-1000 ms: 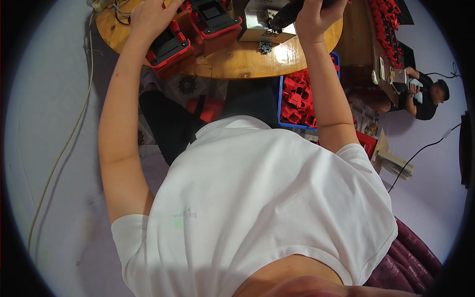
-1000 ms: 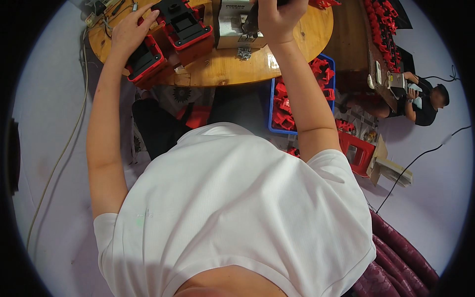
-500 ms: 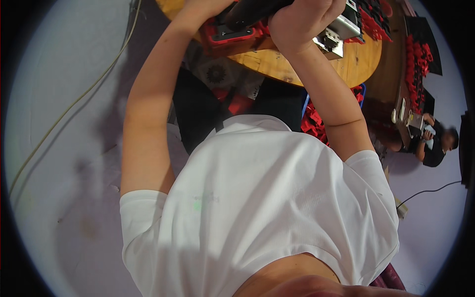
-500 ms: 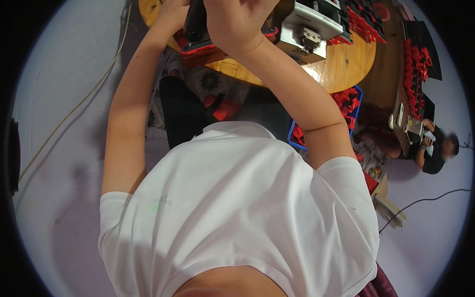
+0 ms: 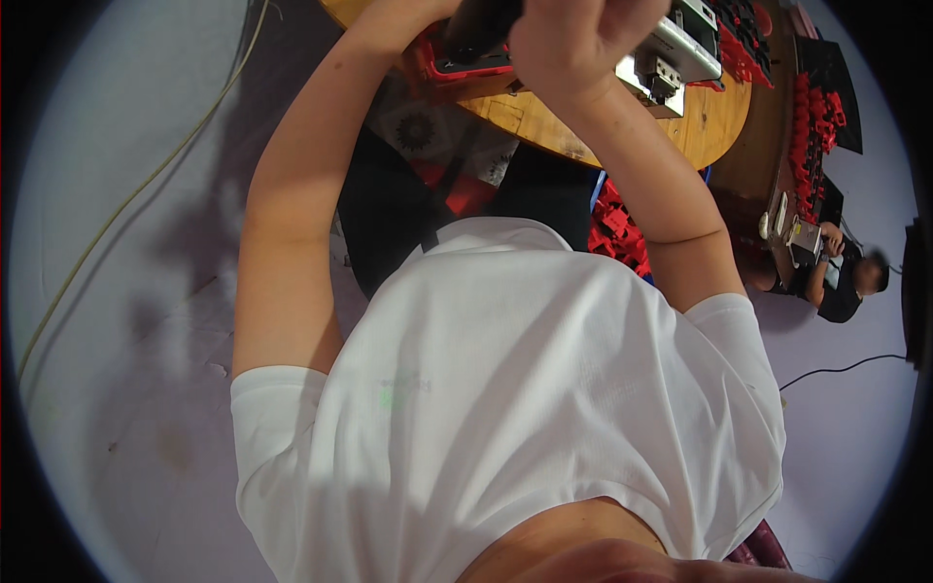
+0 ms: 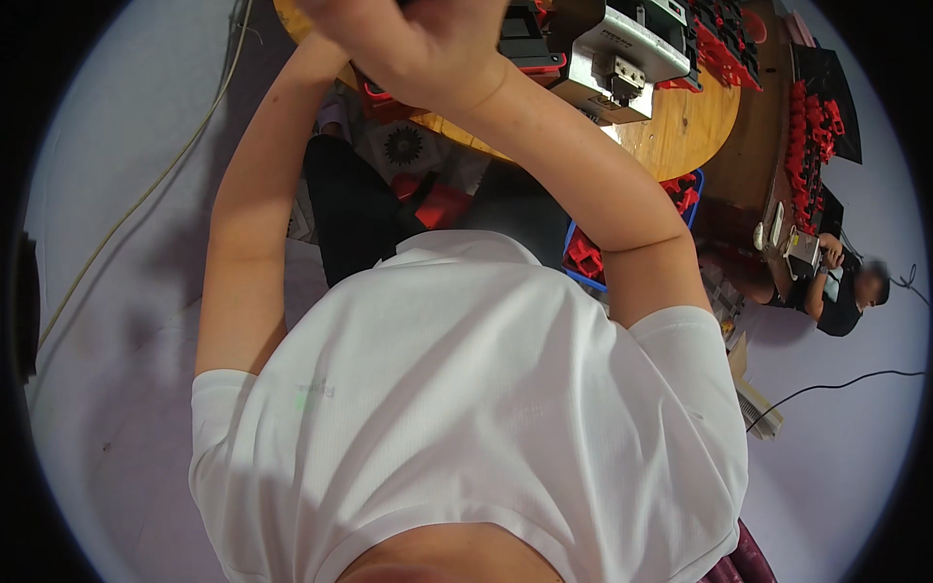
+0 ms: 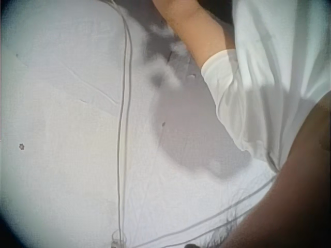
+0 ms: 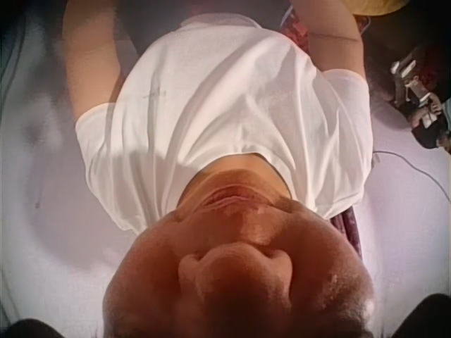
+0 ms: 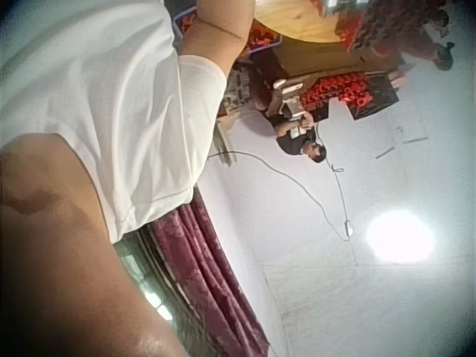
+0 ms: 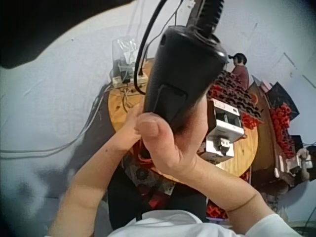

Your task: The person sits on the floor and uses a handheld power tool to work on red plastic components clamped in a vise on a low wooden table. They repeatedly pick up parts, secure them, operate the tool, and place the finished items into a blue bin.

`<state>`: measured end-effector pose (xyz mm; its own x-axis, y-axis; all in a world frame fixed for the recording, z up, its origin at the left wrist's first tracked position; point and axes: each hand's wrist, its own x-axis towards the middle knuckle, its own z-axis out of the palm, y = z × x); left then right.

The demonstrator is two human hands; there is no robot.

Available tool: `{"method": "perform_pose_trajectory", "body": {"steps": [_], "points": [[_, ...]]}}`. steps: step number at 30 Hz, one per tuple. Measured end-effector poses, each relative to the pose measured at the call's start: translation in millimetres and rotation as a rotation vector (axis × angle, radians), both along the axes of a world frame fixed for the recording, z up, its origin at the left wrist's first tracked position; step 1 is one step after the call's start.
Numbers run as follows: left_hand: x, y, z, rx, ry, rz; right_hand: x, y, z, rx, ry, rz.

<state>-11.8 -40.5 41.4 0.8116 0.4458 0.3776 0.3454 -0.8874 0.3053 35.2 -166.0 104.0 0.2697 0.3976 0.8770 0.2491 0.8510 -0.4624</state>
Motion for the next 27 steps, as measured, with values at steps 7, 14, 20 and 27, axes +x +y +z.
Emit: {"method": "perform_pose_trajectory", "body": {"steps": [7, 14, 20, 27], "points": [[8.5, 3.9, -5.2, -0.029, 0.007, 0.002, 4.9, 11.4, -0.1, 0.023, -0.053, 0.077], [1.1, -2.4, -15.8, 0.017, -0.042, 0.081, 82.6, -89.7, 39.2, -0.204, 0.123, -0.242], [0.2, 28.3, -36.8, 0.021, -0.009, -0.177, 149.4, -131.7, 2.7, -0.157, -0.033, -0.548], [2.1, 24.5, -33.7, 0.072, 0.071, -0.124, 134.8, -125.1, -17.4, 0.070, 0.504, -0.271]]}}
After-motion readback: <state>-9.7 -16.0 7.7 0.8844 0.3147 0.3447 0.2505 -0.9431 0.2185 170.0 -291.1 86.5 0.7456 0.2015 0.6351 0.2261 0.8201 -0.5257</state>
